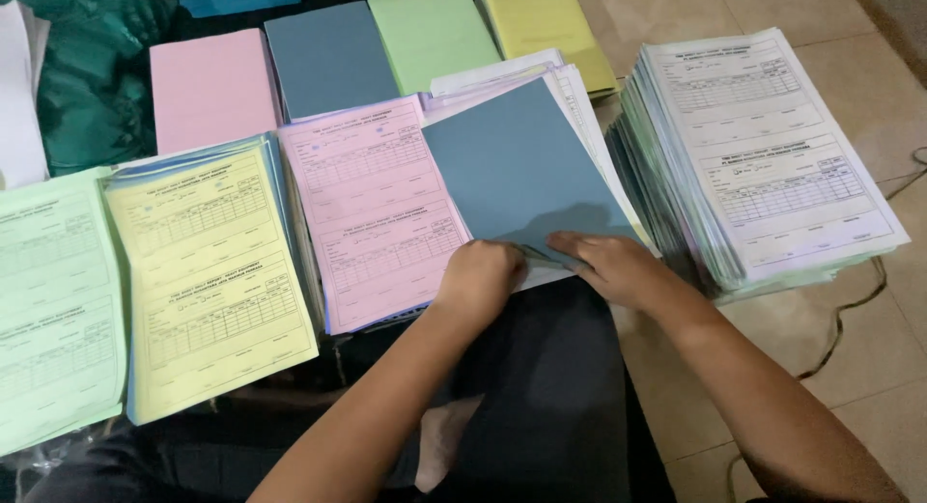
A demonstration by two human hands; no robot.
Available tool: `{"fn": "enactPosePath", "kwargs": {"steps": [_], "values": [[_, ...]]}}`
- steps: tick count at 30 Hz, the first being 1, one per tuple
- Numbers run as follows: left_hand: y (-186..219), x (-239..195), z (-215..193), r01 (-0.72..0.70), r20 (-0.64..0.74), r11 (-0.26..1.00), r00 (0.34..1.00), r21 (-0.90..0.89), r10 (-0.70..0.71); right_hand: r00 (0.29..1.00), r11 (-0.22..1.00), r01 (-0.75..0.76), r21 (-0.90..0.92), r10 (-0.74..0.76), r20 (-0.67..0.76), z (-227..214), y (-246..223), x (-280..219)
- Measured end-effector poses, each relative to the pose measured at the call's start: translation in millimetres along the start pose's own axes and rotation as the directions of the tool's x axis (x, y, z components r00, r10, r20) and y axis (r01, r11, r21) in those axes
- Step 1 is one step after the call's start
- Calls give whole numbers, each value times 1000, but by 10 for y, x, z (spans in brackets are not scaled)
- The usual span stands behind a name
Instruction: The person sits on the floor and organizes stacks of multi-colored papers. They pick up sheets, flip through them, and place them into piles, handling the documents by hand.
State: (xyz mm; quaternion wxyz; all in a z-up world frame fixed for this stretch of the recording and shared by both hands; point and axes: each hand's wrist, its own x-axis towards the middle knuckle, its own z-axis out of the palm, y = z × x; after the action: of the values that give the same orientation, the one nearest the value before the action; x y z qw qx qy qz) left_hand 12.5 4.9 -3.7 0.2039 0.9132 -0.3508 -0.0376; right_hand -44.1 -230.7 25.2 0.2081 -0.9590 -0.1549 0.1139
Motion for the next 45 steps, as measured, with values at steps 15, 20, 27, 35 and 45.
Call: {"fn": "enactPosePath", "kwargs": {"steps": [15,20,27,35,45], "values": [[-1027,-1077,-1028,404,219,910,883,95,-415,720,956,-129,-263,-92,-688,-585,-155,182],[-1082,-1190,-1041,390,207,921,900,15,-384,748,898,270,-348,-423,-511,-91,-1309,1064],[-1243,-1275,-993,295,186,954,941,-42,-283,977,981,188,-48,-181,111,372,-1600,1268],[-1372,-1348,-994,195,193,977,965,-89,-175,986,991,126,-49,-120,115,292,-1897,1196],[-1512,-1462,-746,69,25,994,997,-90,-67,985,979,166,-119,-161,56,413,-2004,1060]]}}
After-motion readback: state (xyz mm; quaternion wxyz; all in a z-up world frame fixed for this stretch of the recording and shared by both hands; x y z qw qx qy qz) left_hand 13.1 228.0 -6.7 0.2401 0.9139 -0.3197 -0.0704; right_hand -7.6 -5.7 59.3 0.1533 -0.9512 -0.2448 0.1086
